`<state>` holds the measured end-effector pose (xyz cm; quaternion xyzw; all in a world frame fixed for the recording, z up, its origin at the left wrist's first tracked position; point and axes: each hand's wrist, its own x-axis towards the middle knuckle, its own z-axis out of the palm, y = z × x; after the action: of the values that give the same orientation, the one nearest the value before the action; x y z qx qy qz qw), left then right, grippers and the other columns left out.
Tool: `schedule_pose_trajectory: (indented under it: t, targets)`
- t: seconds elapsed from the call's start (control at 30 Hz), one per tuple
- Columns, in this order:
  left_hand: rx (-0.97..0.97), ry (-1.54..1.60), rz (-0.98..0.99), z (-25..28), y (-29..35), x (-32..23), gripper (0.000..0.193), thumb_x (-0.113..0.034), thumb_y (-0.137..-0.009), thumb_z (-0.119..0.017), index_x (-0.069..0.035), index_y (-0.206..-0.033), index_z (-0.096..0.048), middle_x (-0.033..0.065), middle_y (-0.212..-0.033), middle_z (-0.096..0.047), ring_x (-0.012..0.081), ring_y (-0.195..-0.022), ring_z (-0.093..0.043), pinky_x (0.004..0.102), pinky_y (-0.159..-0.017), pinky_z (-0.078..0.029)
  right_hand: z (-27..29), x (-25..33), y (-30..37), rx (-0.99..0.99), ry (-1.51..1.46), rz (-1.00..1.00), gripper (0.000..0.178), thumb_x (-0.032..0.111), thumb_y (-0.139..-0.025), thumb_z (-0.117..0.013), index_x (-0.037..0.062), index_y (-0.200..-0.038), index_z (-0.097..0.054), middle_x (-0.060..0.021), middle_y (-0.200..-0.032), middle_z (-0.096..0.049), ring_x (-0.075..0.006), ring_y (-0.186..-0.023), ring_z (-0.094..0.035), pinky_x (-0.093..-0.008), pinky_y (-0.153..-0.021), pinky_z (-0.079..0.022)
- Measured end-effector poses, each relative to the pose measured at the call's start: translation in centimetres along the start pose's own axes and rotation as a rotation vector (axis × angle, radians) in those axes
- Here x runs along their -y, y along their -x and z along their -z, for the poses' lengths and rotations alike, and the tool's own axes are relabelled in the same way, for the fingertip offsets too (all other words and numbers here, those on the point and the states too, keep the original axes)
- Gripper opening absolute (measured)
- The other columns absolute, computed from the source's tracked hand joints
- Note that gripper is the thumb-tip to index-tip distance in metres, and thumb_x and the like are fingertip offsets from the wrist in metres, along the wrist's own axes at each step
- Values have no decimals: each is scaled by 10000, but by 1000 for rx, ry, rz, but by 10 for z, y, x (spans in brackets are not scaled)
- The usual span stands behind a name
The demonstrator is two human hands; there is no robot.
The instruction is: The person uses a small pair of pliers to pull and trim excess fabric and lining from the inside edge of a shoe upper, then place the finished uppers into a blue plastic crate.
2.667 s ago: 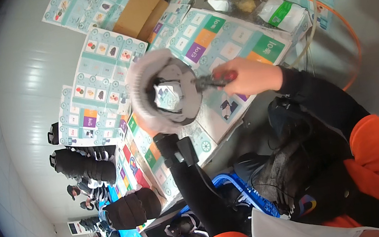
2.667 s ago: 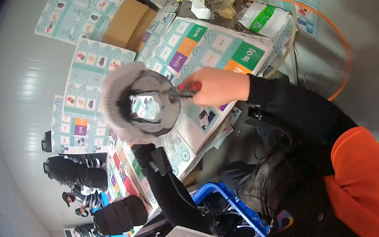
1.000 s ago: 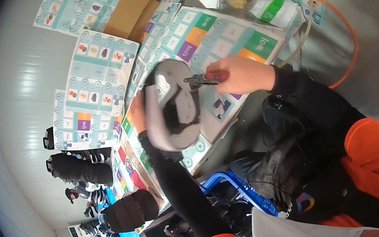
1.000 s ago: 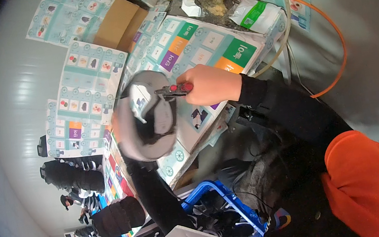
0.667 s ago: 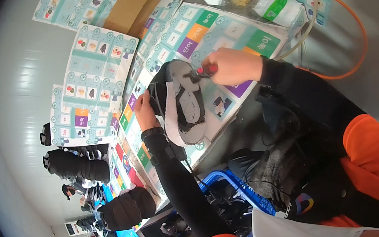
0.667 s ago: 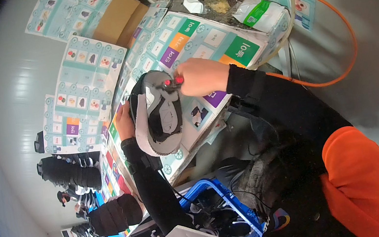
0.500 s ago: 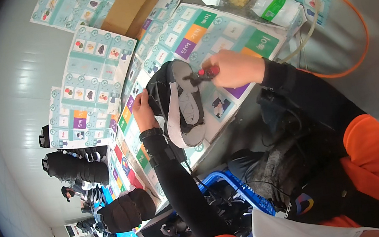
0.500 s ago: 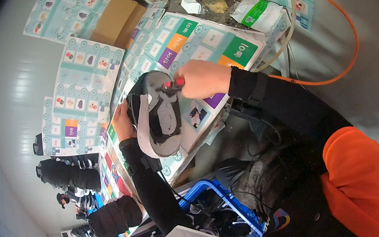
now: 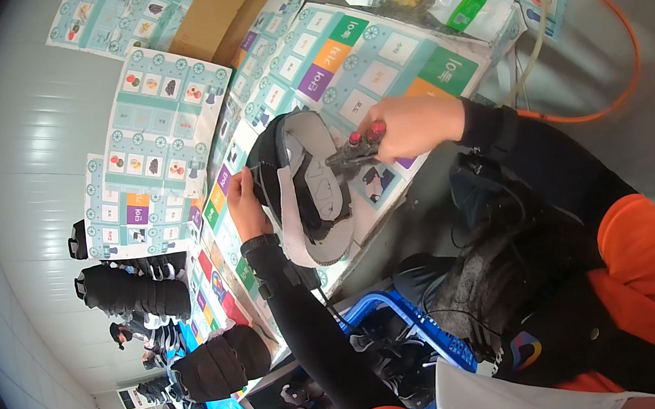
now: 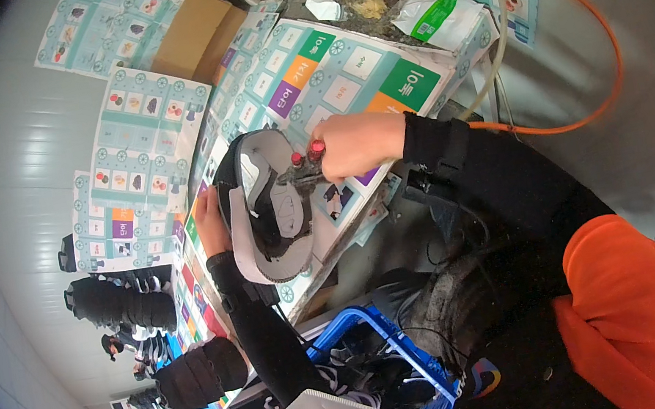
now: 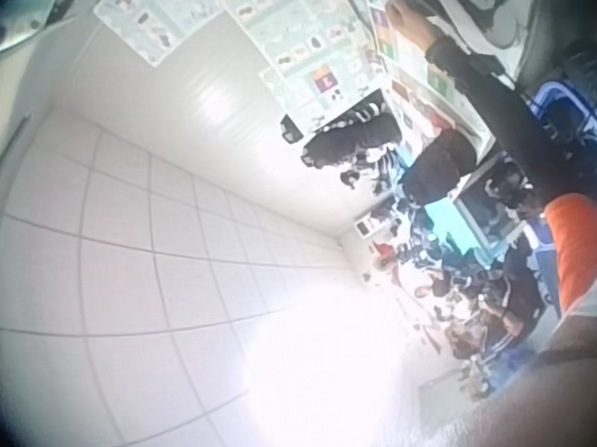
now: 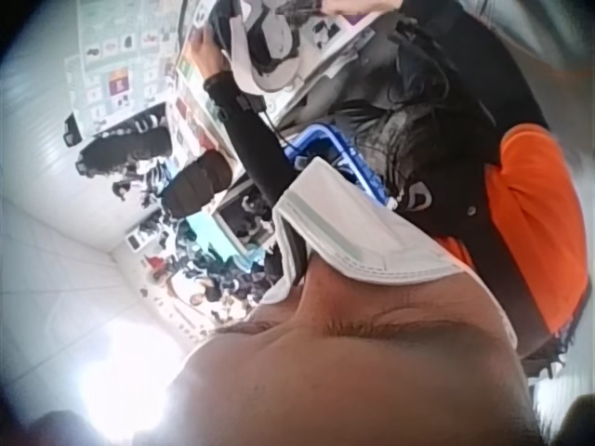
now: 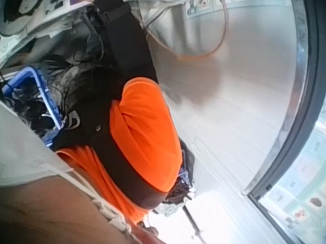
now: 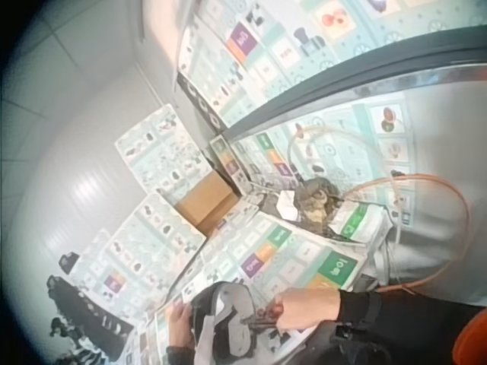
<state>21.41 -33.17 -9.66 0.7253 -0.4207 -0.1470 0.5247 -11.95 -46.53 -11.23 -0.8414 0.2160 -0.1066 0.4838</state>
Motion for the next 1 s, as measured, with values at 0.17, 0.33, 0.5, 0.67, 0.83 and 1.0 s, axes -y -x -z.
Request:
schedule_pose_trajectory:
  t: [0.17,0.33,0.5,0.67,0.83,1.0]
  targets:
    - [-7,52,-22,12,5,8,263,-301,-1053,-650,-60,-957,-693,-68,-821,-604,34,-732,-488,232,-664,-377,-14,9,-5,-98,-108,107,263,130,-773,-672,12,-1002,-725,-161,-697,-655,-288,-607,-609,-387,-617,-487]
    - [-16,177,42,8,6,11,255,-297,-1053,-651,-63,-958,-690,-73,-809,-592,33,-727,-481,230,-661,-370,-30,8,-3,-46,-100,204,276,96,-796,-652,2,-1044,-730,-172,-711,-663,-294,-644,-648,-401,-644,-494]
    - [-25,134,5,16,5,16,243,-289,-1046,-665,-63,-958,-690,-80,-789,-572,36,-715,-464,233,-653,-358,-24,17,5,-200,-209,167,188,153,-746,-662,-16,-820,-701,-211,-714,-696,-407,-721,-695,-462,-675,-529]
    - [-21,131,0,10,9,12,247,-290,-1045,-668,-63,-952,-690,-84,-788,-560,32,-718,-454,232,-655,-351,-24,7,9,-58,-78,62,270,108,-773,-678,10,-1017,-735,-140,-699,-680,-274,-672,-665,-378,-652,-502]
    - [-23,57,-20,9,9,11,252,-296,-1043,-670,-70,-933,-690,-89,-782,-539,36,-722,-433,239,-659,-338,-16,6,18,-102,-81,62,279,156,-773,-701,16,-1014,-727,-161,-729,-683,-319,-701,-663,-410,-665,-501]
    - [-10,90,-4,11,9,10,262,-302,-1044,-665,-64,-939,-691,-86,-787,-542,39,-723,-425,240,-662,-337,-20,3,15,-153,-44,89,291,137,-767,-660,35,-1029,-737,-178,-748,-685,-345,-736,-677,-444,-674,-502]
